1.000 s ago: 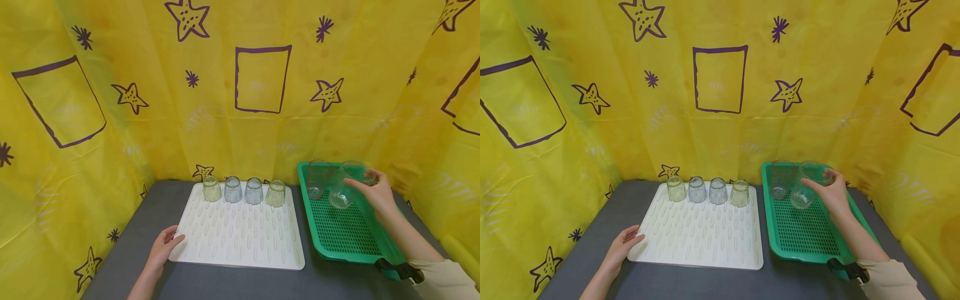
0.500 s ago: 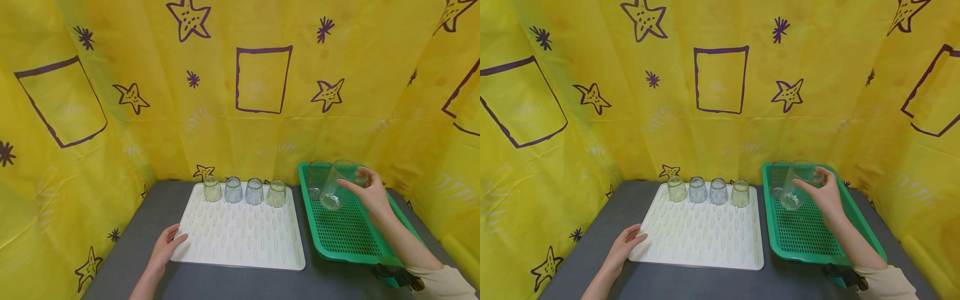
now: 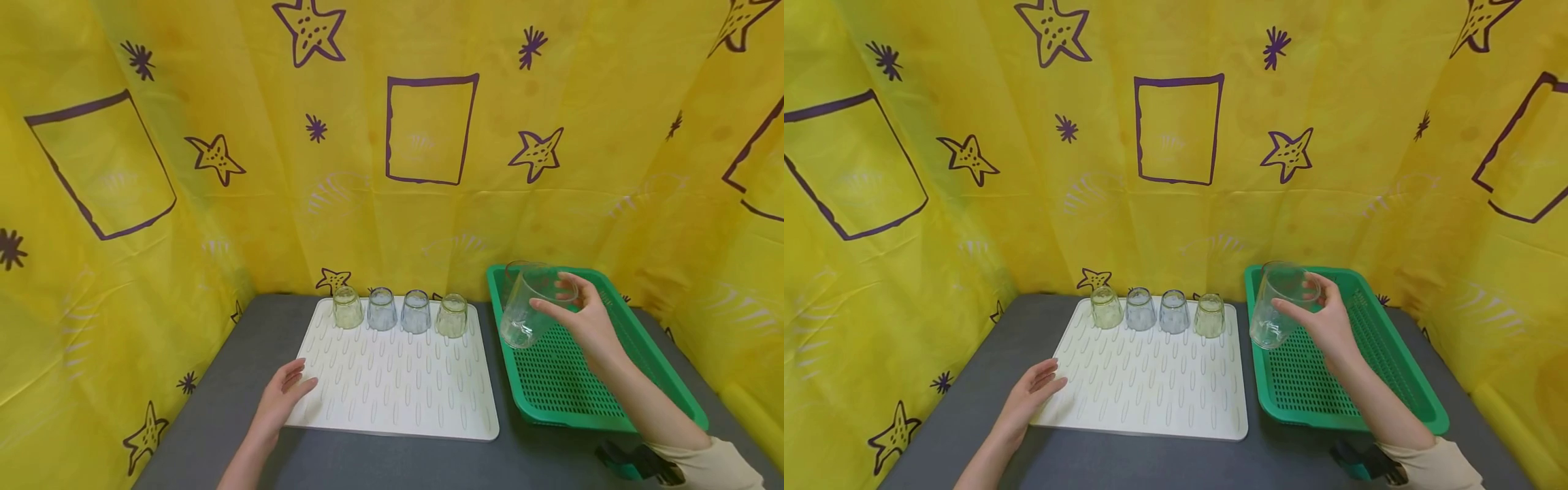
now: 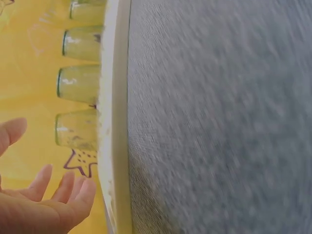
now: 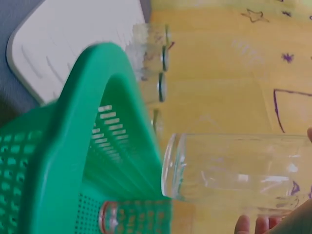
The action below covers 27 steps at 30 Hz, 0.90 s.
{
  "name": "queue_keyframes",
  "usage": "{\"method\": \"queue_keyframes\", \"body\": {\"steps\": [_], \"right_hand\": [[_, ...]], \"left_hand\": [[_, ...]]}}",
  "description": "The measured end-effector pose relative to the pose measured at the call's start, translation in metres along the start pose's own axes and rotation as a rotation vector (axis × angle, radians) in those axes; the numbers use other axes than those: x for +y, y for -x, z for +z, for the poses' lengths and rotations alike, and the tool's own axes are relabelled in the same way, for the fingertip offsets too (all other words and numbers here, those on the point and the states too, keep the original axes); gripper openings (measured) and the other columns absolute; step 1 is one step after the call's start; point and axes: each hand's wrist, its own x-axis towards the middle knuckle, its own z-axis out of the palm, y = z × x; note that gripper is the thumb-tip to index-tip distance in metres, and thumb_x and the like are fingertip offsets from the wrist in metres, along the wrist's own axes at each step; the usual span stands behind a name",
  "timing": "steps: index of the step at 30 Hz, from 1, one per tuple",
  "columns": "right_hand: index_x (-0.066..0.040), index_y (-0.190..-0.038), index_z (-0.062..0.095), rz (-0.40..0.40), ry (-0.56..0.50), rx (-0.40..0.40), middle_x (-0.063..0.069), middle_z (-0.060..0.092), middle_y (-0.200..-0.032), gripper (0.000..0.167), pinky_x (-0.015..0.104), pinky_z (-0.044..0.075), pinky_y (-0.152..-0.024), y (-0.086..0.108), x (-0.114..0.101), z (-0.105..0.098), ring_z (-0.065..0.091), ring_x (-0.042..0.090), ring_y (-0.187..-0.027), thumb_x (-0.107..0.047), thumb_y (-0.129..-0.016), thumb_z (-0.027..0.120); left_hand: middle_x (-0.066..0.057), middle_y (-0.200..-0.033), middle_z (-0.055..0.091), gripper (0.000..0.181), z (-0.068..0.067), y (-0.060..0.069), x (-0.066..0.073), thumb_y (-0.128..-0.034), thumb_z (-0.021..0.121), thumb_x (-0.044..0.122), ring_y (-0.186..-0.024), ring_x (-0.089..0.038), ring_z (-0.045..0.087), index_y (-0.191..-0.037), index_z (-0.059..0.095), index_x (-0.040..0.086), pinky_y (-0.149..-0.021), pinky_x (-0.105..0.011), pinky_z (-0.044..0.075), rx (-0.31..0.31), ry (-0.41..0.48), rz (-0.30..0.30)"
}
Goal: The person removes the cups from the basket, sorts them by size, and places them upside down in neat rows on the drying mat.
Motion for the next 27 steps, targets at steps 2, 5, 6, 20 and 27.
{"method": "queue_keyframes", "body": {"steps": [2,5,6,20,27], "right_hand": [[-0.007,-0.152,0.021,-0.002,-0.011,-0.017,0.008,0.035,-0.141,0.084,0.046,0.033,-0.092,0.001,-0.001,0.004,0.035,0.02,-0.116,-0.036,-0.09,0.07],[-0.007,-0.152,0.021,-0.01,-0.027,-0.038,0.011,0.034,-0.144,0.083,0.05,0.032,-0.093,0.003,-0.003,0.01,0.035,0.021,-0.118,-0.034,-0.091,0.07],[-0.008,-0.152,0.022,-0.01,-0.032,-0.043,0.012,0.034,-0.145,0.083,0.051,0.032,-0.094,0.004,-0.004,0.012,0.035,0.022,-0.119,-0.033,-0.09,0.07],[-0.008,-0.152,0.024,-0.007,-0.11,-0.147,0.015,0.031,-0.146,0.083,0.057,0.03,-0.101,0.011,-0.011,0.041,0.033,0.029,-0.126,-0.03,-0.089,0.073],[-0.009,-0.151,0.027,-0.011,-0.125,-0.2,0.012,0.035,-0.145,0.081,0.053,0.033,-0.1,0.016,-0.011,0.053,0.035,0.027,-0.124,-0.025,-0.088,0.074]], "left_hand": [[-0.027,-0.144,0.041,0.062,0.003,0.001,0.002,-0.0912,0.068,0.018,-0.134,-0.042,0.036,-0.142,0.04,-0.004,-0.109,-0.052,0.032,-0.01,0.013,0.008],[-0.025,-0.143,0.043,0.062,0.008,0.002,0.005,-0.0901,0.07,0.018,-0.132,-0.04,0.04,-0.141,0.041,-0.003,-0.106,-0.045,0.037,-0.022,0.041,0.008],[-0.024,-0.143,0.043,0.062,0.01,0.002,0.006,-0.0901,0.07,0.018,-0.131,-0.04,0.042,-0.141,0.042,-0.003,-0.104,-0.042,0.039,-0.027,0.05,0.007],[-0.023,-0.141,0.045,0.058,0.04,0.006,0.025,-0.0899,0.069,0.012,-0.128,-0.036,0.047,-0.14,0.044,-0.002,-0.098,-0.032,0.043,-0.13,0.212,0.052],[-0.022,-0.139,0.048,0.055,0.052,0.008,0.029,-0.0887,0.07,0.009,-0.125,-0.034,0.05,-0.138,0.047,0.0,-0.095,-0.027,0.045,-0.161,0.257,0.063]]}}
